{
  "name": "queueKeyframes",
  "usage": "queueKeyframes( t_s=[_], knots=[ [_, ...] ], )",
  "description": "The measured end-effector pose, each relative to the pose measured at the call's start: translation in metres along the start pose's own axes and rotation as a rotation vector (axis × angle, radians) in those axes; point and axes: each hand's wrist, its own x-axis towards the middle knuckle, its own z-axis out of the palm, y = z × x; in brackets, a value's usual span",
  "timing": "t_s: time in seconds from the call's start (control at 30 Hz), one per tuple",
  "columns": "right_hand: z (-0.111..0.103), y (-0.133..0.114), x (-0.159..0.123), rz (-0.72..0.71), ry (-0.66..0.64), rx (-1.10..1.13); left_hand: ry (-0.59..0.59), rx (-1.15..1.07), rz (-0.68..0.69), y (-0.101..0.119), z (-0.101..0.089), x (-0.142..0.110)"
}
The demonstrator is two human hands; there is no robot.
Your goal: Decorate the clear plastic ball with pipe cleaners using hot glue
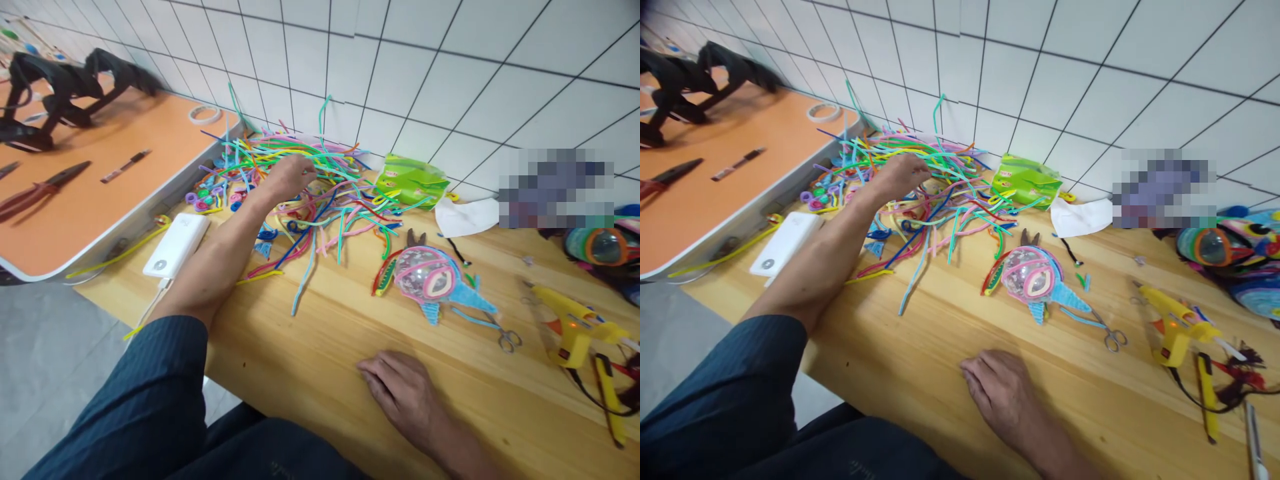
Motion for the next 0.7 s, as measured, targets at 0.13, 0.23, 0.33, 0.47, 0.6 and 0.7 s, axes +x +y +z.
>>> queueKeyframes(
  t_s=[0.13,0.23,0.33,0.47,0.6,0.7],
  knots=[
    [0.002,0.0,-0.001,-0.001,0.007,0.002,0.181,-0.034,-0.097,-0.014,-0.002,0.005],
    [0.002,0.0,-0.001,-0.005,0.026,-0.009,0.226,-0.086,-0.093,-0.026,0.005,0.006],
    [0.002,0.001,0.0,-0.008,0.025,-0.014,0.162,-0.064,-0.018,-0.034,0.02,0.006],
    [0.002,0.002,-0.001,-0.014,0.02,-0.013,0.055,-0.041,0.024,-0.041,0.037,0.005],
    [0.003,0.002,-0.002,-0.01,0.018,-0.002,0.016,-0.026,0.024,-0.046,0.046,0.005],
    [0.003,0.002,-0.001,-0.013,0.023,0.004,-0.006,-0.02,0.044,-0.047,0.048,0.004]
  ],
)
